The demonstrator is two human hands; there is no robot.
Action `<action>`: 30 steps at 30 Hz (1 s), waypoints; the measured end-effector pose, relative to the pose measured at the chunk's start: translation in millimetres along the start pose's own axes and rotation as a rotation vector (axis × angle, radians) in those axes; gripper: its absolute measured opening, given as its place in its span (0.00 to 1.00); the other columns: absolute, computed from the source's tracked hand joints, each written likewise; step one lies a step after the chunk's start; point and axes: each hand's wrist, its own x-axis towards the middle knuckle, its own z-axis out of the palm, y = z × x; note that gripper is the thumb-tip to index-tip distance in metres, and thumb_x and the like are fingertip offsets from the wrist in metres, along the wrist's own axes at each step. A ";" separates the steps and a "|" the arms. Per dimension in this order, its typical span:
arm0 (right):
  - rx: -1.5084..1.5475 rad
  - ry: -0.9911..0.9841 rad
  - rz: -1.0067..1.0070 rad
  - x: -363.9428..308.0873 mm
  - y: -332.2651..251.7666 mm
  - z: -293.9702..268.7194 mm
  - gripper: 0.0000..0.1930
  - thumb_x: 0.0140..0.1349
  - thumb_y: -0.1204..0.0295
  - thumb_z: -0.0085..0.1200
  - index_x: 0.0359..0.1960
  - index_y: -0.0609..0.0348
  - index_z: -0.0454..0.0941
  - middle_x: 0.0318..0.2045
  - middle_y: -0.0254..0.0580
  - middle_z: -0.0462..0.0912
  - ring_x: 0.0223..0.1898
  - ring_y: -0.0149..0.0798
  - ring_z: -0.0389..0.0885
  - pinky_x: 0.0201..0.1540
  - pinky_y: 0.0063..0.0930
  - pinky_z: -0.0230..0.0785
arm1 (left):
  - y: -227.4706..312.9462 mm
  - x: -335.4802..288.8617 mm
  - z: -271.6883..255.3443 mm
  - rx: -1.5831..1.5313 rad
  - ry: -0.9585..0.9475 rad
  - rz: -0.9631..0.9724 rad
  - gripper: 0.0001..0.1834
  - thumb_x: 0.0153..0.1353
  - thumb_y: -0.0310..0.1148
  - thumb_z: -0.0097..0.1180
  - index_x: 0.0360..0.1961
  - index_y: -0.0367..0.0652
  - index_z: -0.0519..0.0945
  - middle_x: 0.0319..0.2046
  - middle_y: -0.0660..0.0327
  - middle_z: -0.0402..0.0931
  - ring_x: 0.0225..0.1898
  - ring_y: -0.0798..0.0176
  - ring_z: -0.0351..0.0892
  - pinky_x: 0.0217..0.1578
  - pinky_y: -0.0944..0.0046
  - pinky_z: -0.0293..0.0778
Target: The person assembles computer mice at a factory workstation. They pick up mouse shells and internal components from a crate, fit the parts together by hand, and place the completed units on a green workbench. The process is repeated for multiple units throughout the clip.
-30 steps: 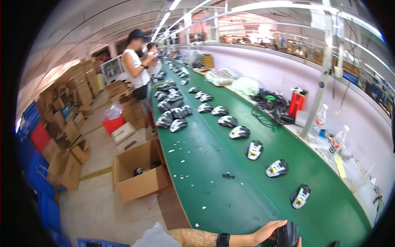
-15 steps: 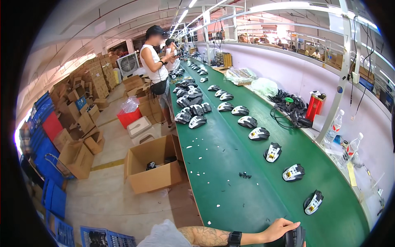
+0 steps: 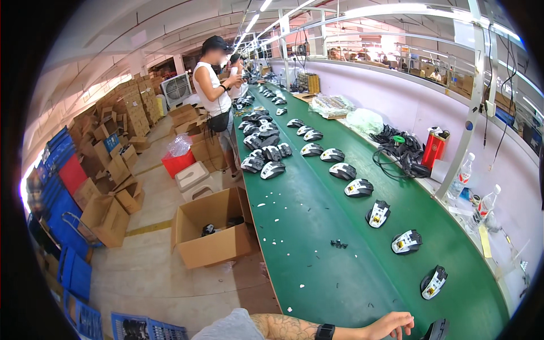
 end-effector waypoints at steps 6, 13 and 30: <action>-0.675 0.241 -0.272 5.8 18.7 -1.4 0.34 0.47 0.52 0.69 0.52 0.58 0.72 0.43 0.53 0.77 0.40 0.54 0.77 0.47 0.47 0.70 | -11.4 4.2 0.5 0.044 -0.036 0.067 0.18 0.68 0.44 0.45 0.34 0.39 0.76 0.26 0.60 0.79 0.24 0.68 0.78 0.27 0.70 0.73; -0.663 0.282 -0.366 -1.8 -0.9 5.3 0.31 0.47 0.51 0.69 0.46 0.57 0.73 0.37 0.46 0.77 0.35 0.49 0.76 0.41 0.42 0.70 | -7.4 -0.8 -0.3 0.071 -0.013 0.078 0.17 0.68 0.43 0.45 0.34 0.39 0.76 0.26 0.60 0.79 0.24 0.68 0.78 0.26 0.71 0.73; -0.010 0.077 -0.423 -12.1 -15.0 -10.1 0.12 0.56 0.83 0.47 0.42 0.67 0.77 0.39 0.52 0.80 0.41 0.47 0.78 0.48 0.35 0.71 | -17.9 -6.3 12.0 0.997 -0.039 0.397 0.11 0.52 0.36 0.59 0.34 0.43 0.77 0.26 0.57 0.76 0.31 0.56 0.77 0.33 0.60 0.74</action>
